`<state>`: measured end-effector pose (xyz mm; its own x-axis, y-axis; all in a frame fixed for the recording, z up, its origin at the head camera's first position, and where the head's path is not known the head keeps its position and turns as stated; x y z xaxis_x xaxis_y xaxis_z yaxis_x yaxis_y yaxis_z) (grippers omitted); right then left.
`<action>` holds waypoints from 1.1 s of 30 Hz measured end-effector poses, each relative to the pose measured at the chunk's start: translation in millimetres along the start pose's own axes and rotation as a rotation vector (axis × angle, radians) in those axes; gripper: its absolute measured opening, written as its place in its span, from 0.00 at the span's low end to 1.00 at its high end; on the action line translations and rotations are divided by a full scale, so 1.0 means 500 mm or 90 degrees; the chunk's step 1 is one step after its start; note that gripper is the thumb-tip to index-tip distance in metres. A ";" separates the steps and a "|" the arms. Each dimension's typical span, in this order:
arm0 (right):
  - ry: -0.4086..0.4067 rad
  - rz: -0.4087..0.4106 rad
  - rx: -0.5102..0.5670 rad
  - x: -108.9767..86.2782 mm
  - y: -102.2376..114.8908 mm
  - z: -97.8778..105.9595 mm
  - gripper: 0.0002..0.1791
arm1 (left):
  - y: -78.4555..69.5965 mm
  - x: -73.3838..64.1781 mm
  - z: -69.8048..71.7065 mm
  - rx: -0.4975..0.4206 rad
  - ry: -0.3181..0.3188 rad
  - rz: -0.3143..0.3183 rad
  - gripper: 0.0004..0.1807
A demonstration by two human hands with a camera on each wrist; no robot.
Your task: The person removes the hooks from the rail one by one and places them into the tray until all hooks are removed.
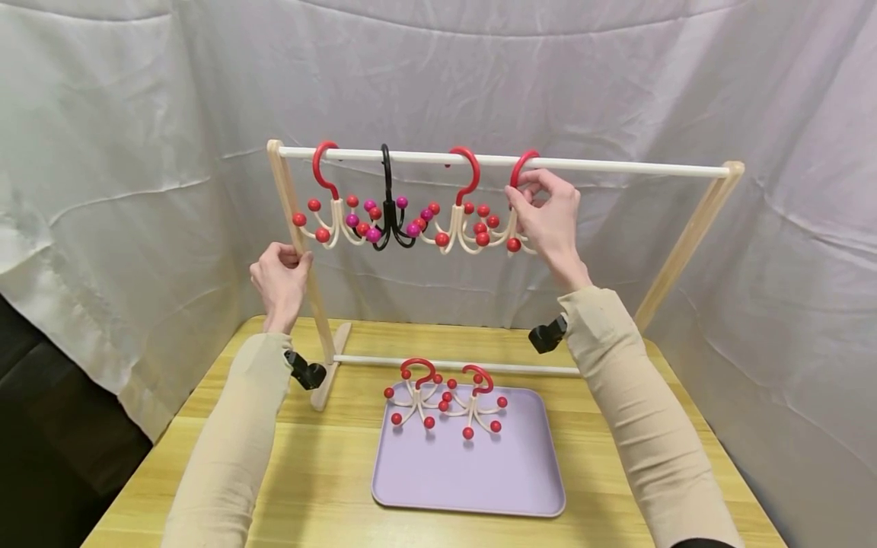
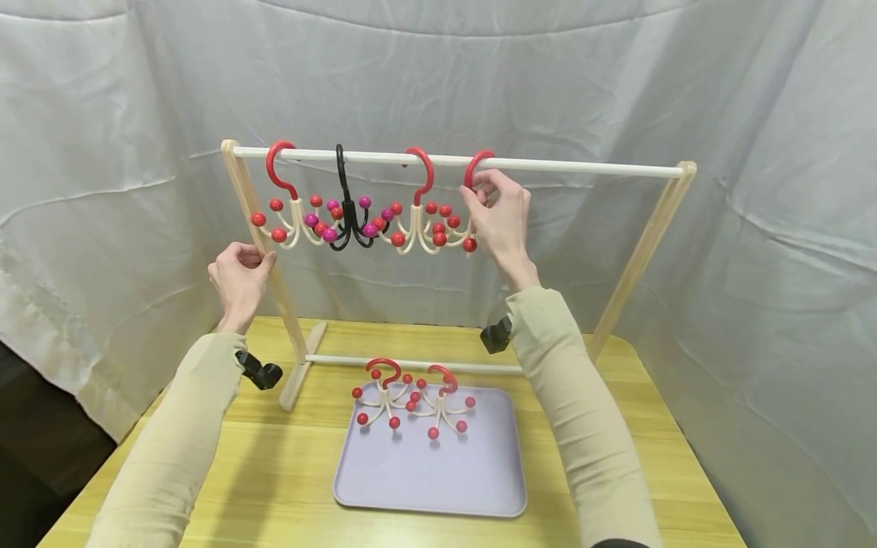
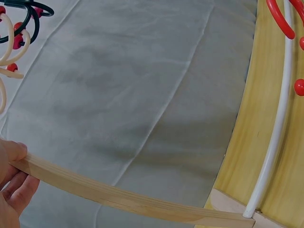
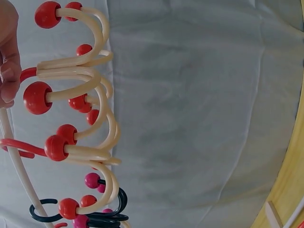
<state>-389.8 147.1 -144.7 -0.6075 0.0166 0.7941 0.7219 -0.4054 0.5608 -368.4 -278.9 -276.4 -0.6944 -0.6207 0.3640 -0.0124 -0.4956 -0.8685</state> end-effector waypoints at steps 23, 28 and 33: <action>-0.061 0.000 0.045 0.001 -0.005 0.065 0.13 | -0.003 -0.001 0.001 0.002 0.008 0.003 0.15; -0.077 -0.004 0.061 0.002 -0.006 0.075 0.13 | 0.000 0.000 -0.001 0.001 0.008 0.006 0.14; -0.092 0.003 0.059 -0.004 -0.002 0.093 0.12 | 0.000 0.000 -0.001 0.002 0.007 0.006 0.15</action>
Point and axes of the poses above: each hand's wrist, its own x-axis towards the middle knuckle, its own z-axis out of the back of the hand, y = z × x, the point moved 10 cm from there along x, towards the middle knuckle, and after that the axes turned 9 degrees about z, right-handed, at the moved point
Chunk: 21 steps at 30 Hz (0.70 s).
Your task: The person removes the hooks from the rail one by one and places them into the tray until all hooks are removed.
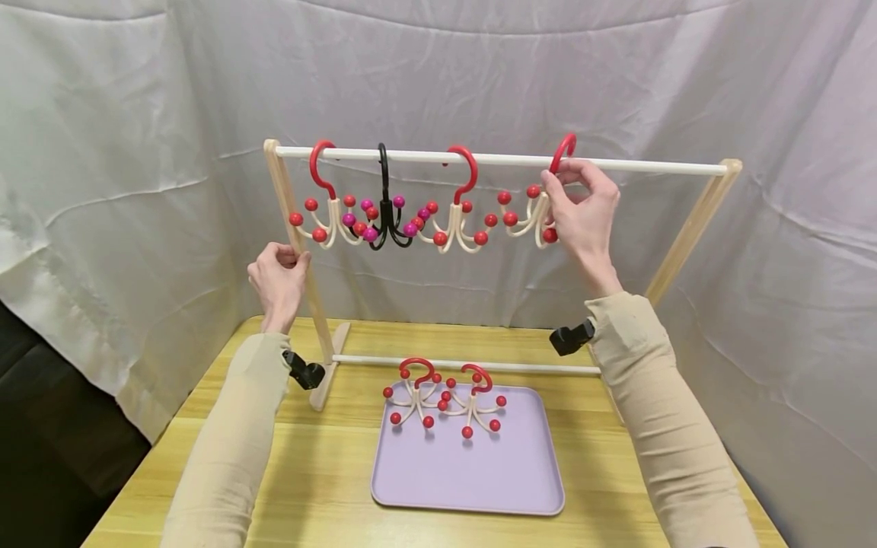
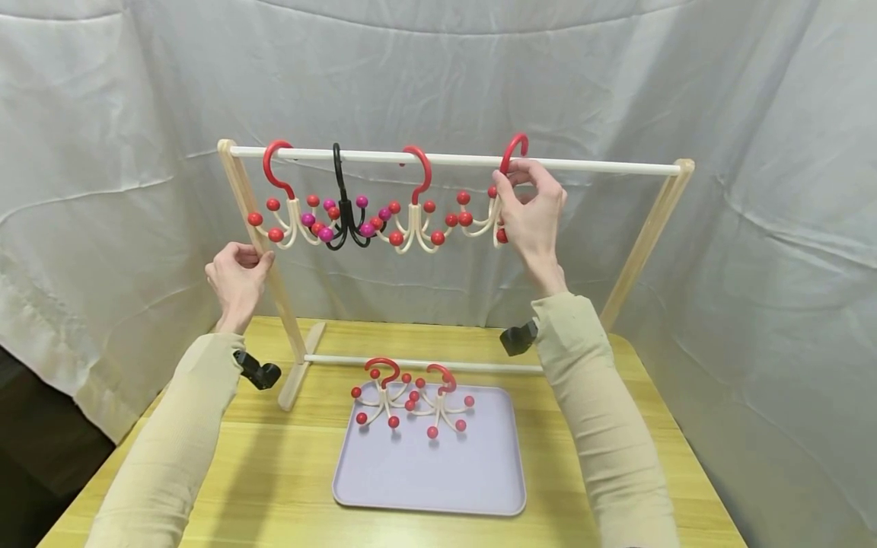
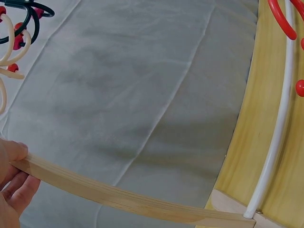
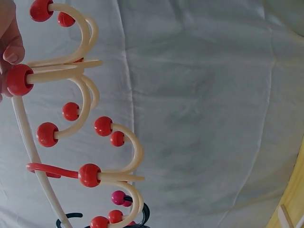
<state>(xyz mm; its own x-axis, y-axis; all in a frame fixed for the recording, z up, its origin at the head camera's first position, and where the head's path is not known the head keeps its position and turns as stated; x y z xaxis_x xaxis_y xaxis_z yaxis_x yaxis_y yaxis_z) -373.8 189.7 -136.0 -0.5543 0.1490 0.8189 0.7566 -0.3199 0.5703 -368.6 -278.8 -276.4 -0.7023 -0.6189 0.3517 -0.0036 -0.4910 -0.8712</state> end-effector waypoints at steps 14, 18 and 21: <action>-0.012 0.010 -0.019 -0.023 0.009 0.056 0.10 | -0.004 0.002 0.003 -0.003 -0.008 -0.008 0.14; -0.015 0.010 -0.038 -0.035 0.004 0.070 0.11 | -0.002 0.001 0.002 -0.003 -0.004 -0.003 0.14; -0.013 0.008 -0.040 -0.045 0.000 0.079 0.12 | -0.002 0.000 0.000 -0.001 0.002 0.000 0.14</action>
Point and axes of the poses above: each hand's wrist, its own x-axis towards the middle knuckle, its own z-axis out of the back of the hand, y = z × x, the point moved 10 cm from there along x, towards the middle knuckle, and after that the axes turned 9 degrees about z, right-handed, at the moved point
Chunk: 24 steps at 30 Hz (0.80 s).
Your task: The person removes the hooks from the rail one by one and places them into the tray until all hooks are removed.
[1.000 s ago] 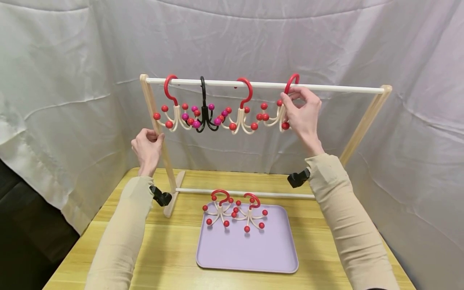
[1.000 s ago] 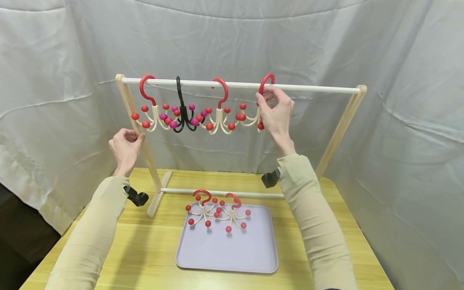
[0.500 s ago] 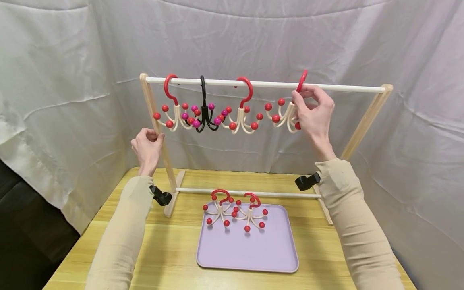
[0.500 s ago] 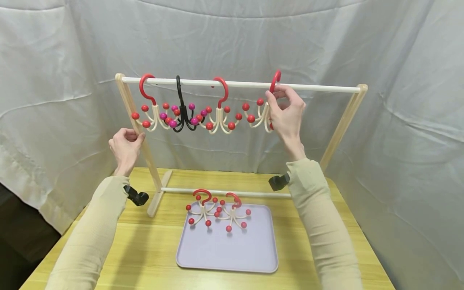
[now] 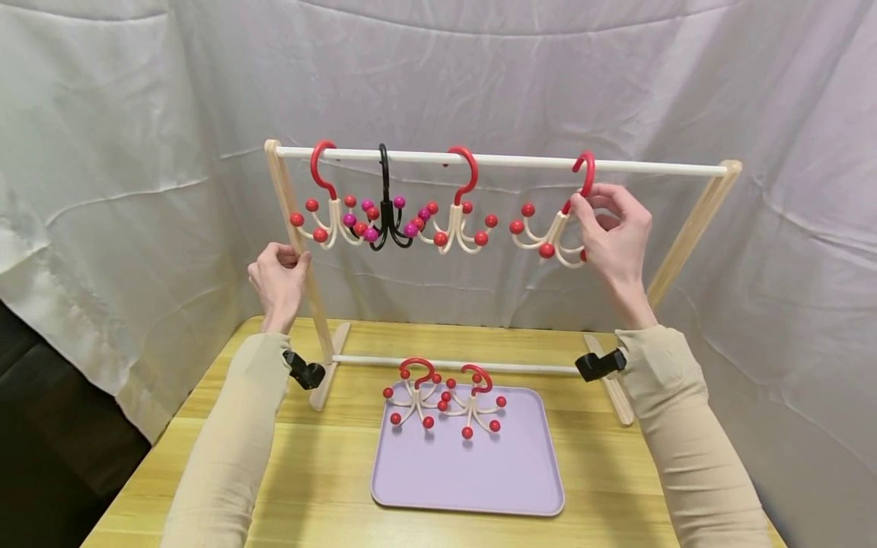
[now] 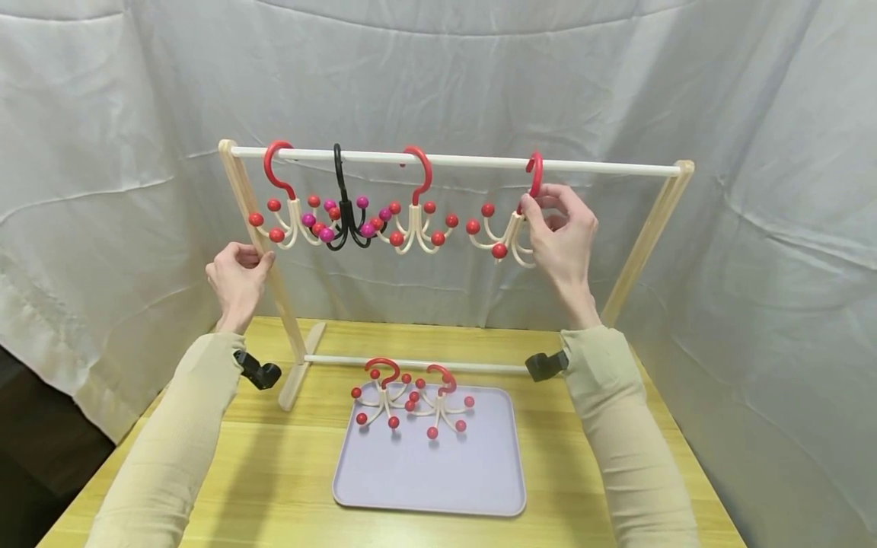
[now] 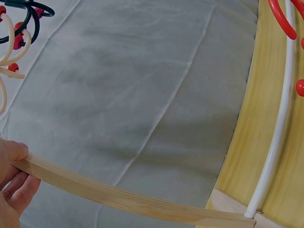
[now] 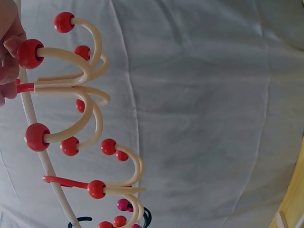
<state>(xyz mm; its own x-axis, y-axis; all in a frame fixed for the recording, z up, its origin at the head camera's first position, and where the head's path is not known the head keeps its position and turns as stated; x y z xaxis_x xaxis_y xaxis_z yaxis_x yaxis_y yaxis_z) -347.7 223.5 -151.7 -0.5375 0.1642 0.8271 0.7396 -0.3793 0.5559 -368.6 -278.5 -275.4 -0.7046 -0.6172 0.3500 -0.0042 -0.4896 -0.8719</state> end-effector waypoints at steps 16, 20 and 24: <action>0.088 -0.101 -0.051 -0.082 -0.090 0.030 0.13 | 0.004 0.001 0.000 0.006 0.000 -0.004 0.15; 0.117 -0.127 -0.055 -0.108 -0.121 0.035 0.15 | 0.003 0.002 -0.001 0.002 -0.002 -0.006 0.15; 0.149 -0.150 -0.049 -0.138 -0.148 0.033 0.15 | 0.003 0.002 -0.001 0.002 -0.006 -0.007 0.14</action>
Point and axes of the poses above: each hand's wrist, its own x-axis towards the middle knuckle, its own z-axis out of the back of the hand, y = z × x, the point moved 10 cm from there along x, towards the middle knuckle, and after that the axes turned 9 degrees about z, right-handed, at the moved point
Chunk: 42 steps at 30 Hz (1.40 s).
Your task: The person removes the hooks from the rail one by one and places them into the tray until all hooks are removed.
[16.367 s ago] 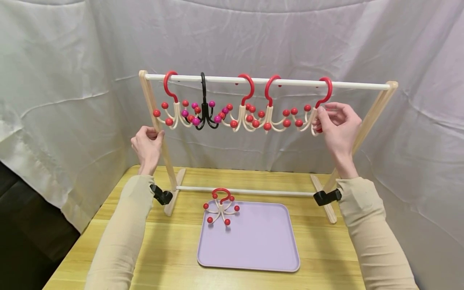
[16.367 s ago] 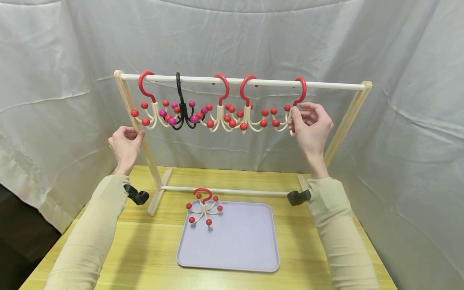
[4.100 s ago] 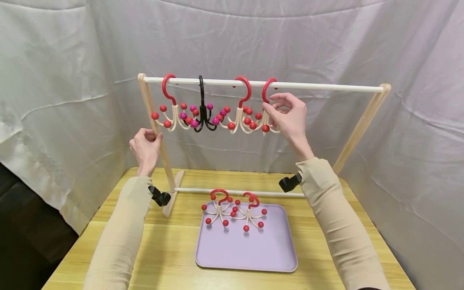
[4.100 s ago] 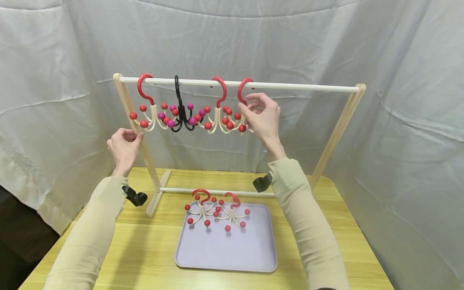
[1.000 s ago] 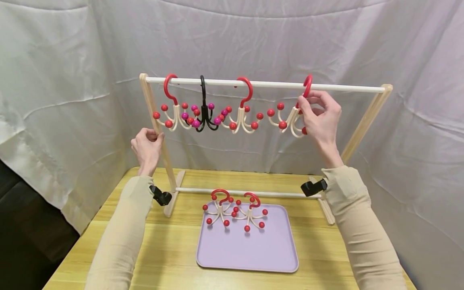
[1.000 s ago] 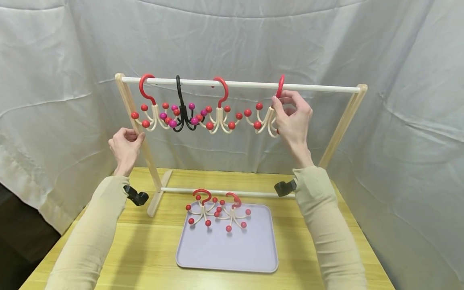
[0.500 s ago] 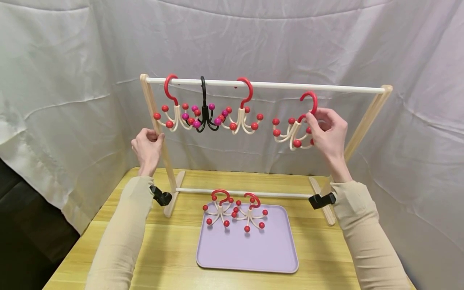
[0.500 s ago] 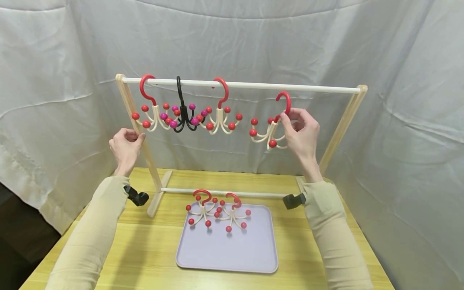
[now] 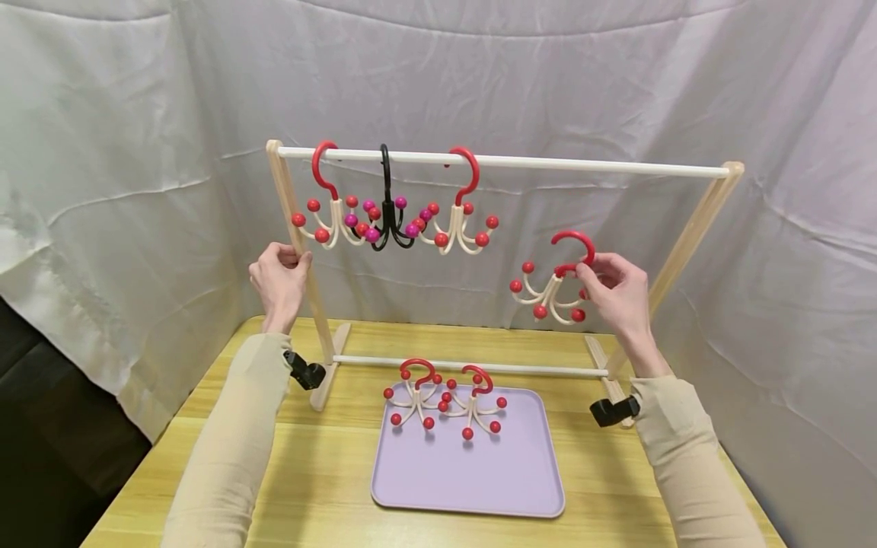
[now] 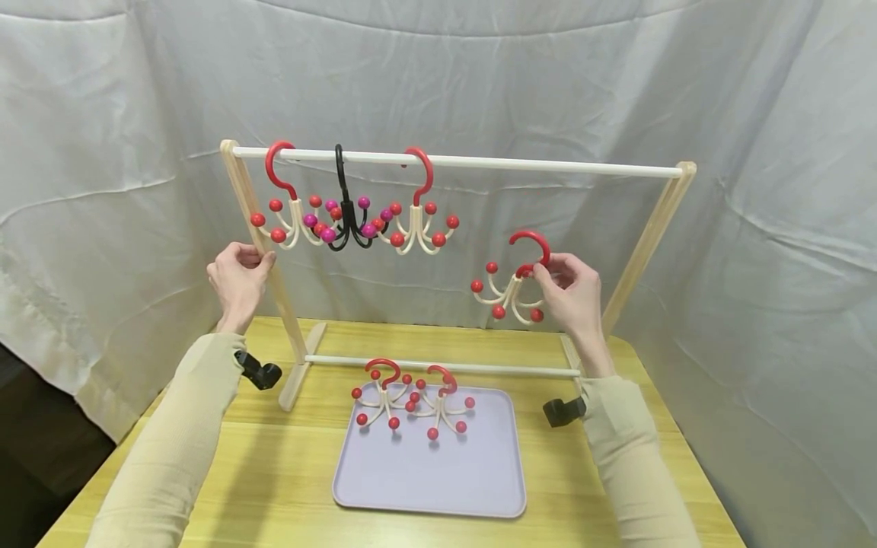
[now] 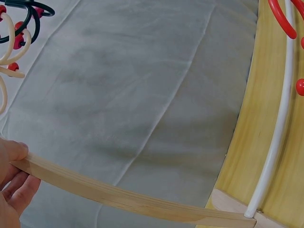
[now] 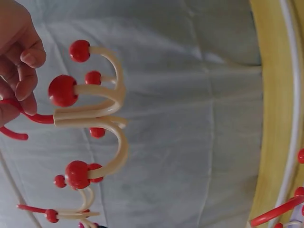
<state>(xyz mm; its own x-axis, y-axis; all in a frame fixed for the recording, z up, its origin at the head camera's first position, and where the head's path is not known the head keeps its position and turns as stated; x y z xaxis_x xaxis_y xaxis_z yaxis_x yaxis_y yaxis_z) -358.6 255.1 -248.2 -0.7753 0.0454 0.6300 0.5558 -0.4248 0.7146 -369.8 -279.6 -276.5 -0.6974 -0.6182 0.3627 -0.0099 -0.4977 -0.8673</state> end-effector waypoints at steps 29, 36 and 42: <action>0.261 -0.071 0.071 -0.157 -0.160 -0.095 0.14 | -0.002 0.001 0.000 -0.012 0.006 0.003 0.13; 0.290 -0.092 0.055 -0.191 -0.194 -0.112 0.13 | -0.002 -0.001 0.000 -0.004 0.004 0.005 0.14; 0.299 -0.084 0.062 -0.215 -0.213 -0.121 0.11 | 0.000 -0.001 0.001 -0.007 0.005 0.008 0.14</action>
<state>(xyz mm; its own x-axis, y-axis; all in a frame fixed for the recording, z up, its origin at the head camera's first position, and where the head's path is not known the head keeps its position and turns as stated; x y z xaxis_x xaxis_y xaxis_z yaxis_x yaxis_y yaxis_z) -352.5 240.5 -410.3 -0.8801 -0.3285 0.3428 0.4515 -0.3556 0.8184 -369.2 -279.7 -276.4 -0.7031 -0.6194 0.3492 -0.0088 -0.4834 -0.8753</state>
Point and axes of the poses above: each hand's wrist, its own x-axis towards the middle knuckle, its own z-axis out of the back of the hand, y = z × x, the point moved 10 cm from there along x, towards the middle knuckle, and after that the axes turned 9 degrees about z, right-handed, at the moved point
